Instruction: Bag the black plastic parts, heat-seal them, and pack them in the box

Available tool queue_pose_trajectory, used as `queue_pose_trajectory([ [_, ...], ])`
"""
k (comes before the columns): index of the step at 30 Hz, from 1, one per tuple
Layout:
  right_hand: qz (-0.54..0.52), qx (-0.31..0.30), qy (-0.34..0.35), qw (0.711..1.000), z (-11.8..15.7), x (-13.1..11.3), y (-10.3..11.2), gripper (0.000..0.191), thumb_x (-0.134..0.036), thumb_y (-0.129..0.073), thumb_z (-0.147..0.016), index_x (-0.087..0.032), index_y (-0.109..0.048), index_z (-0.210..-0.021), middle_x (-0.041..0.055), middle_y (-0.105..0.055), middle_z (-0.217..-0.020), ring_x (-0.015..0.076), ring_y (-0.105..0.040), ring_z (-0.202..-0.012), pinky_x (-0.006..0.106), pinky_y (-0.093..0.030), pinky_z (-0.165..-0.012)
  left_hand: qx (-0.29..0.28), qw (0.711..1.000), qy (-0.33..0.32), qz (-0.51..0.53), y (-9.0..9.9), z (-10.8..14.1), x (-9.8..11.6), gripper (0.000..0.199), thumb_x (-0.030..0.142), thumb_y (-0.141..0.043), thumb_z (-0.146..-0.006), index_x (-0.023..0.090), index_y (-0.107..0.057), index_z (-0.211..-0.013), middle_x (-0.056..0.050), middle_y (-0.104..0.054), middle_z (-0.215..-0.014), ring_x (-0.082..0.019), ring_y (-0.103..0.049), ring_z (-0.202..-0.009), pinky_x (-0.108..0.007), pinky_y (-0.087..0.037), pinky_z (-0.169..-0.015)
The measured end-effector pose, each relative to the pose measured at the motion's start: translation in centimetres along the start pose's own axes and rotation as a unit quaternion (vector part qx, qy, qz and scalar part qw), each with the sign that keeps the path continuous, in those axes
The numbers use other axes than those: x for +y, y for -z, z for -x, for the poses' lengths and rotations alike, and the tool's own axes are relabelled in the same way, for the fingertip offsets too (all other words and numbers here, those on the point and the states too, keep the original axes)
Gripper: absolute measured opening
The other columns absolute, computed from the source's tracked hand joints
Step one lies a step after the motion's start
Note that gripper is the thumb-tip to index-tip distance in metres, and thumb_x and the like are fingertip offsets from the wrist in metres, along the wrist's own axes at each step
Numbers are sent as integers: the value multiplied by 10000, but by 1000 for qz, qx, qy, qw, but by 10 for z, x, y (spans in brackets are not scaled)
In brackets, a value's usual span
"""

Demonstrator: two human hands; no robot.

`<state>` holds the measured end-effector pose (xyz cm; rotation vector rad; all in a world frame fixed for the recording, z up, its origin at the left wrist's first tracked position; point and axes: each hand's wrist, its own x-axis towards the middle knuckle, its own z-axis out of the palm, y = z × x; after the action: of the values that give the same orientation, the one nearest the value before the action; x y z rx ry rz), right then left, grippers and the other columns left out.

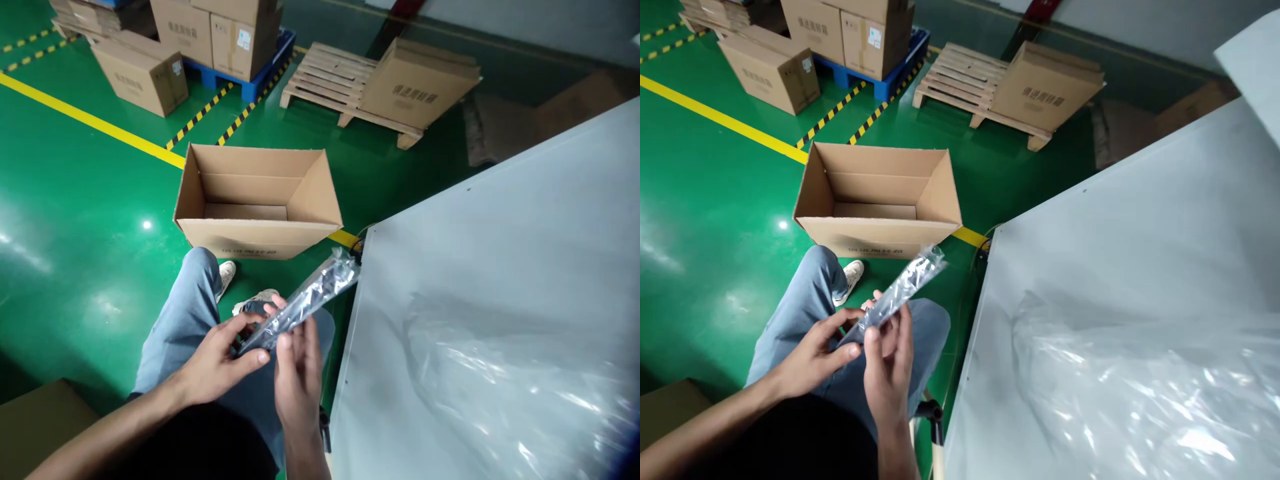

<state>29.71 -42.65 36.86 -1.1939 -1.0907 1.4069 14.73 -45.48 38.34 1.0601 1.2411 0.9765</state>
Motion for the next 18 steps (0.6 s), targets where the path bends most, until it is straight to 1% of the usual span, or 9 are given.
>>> queue_pose_trajectory([
  [2,-21,-8,-9,1000,-2,0,-2,457,-464,-611,-1011,-278,-607,-1429,130,-650,-1486,288,-677,-1298,513,-574,-1092,37,997,-25,-66,-3,3,-2,472,498,-697,-971,222,-654,-1352,-104,-721,-1311,-285,-657,-1196,-369,-489,-1047],
  [4,-73,-4,-17,997,-6,0,-4,451,-492,-545,-1022,-281,-620,-1414,117,-655,-1480,290,-657,-1324,543,-529,-1139,67,990,-66,-104,-7,6,-7,434,438,-705,-975,236,-652,-1356,-113,-704,-1338,-283,-652,-1231,-380,-500,-1066],
  [7,-165,-5,-41,985,-9,-1,-6,535,-543,-407,-1033,-326,-535,-1505,91,-648,-1486,296,-659,-1319,594,-516,-1136,109,975,-133,-143,-12,9,-14,386,367,-738,-959,247,-674,-1320,-120,-687,-1307,-273,-653,-1235,-395,-513,-1090],
  [10,-194,-6,-46,980,-10,-3,-8,598,-622,-304,-1029,-351,-500,-1525,87,-671,-1436,312,-683,-1268,597,-561,-1061,147,957,-177,-174,-17,11,-19,401,323,-771,-937,268,-678,-1322,-119,-648,-1306,-263,-652,-1223,-397,-536,-1074],
  [13,-169,4,-57,984,-10,-6,-10,639,-680,-243,-1034,-326,-541,-1475,110,-713,-1336,317,-729,-1150,532,-617,-925,168,945,-200,-196,-23,13,-19,380,287,-773,-934,282,-693,-1305,-118,-622,-1298,-264,-637,-1225,-406,-550,-1055],
  [15,-147,7,-61,987,-11,-9,-11,647,-674,-197,-1046,-318,-562,-1445,116,-738,-1260,316,-748,-1087,496,-628,-834,171,939,-212,-211,-25,14,-19,351,262,-761,-940,292,-712,-1287,-119,-613,-1300,-267,-632,-1221,-412,-559,-1033],
  [18,-125,19,-57,990,-14,-13,-11,654,-655,-156,-1054,-316,-586,-1412,117,-761,-1153,319,-763,-1035,478,-621,-778,153,932,-236,-227,-26,16,-20,351,239,-757,-940,314,-729,-1281,-116,-606,-1309,-264,-631,-1204,-409,-560,-1005],
])
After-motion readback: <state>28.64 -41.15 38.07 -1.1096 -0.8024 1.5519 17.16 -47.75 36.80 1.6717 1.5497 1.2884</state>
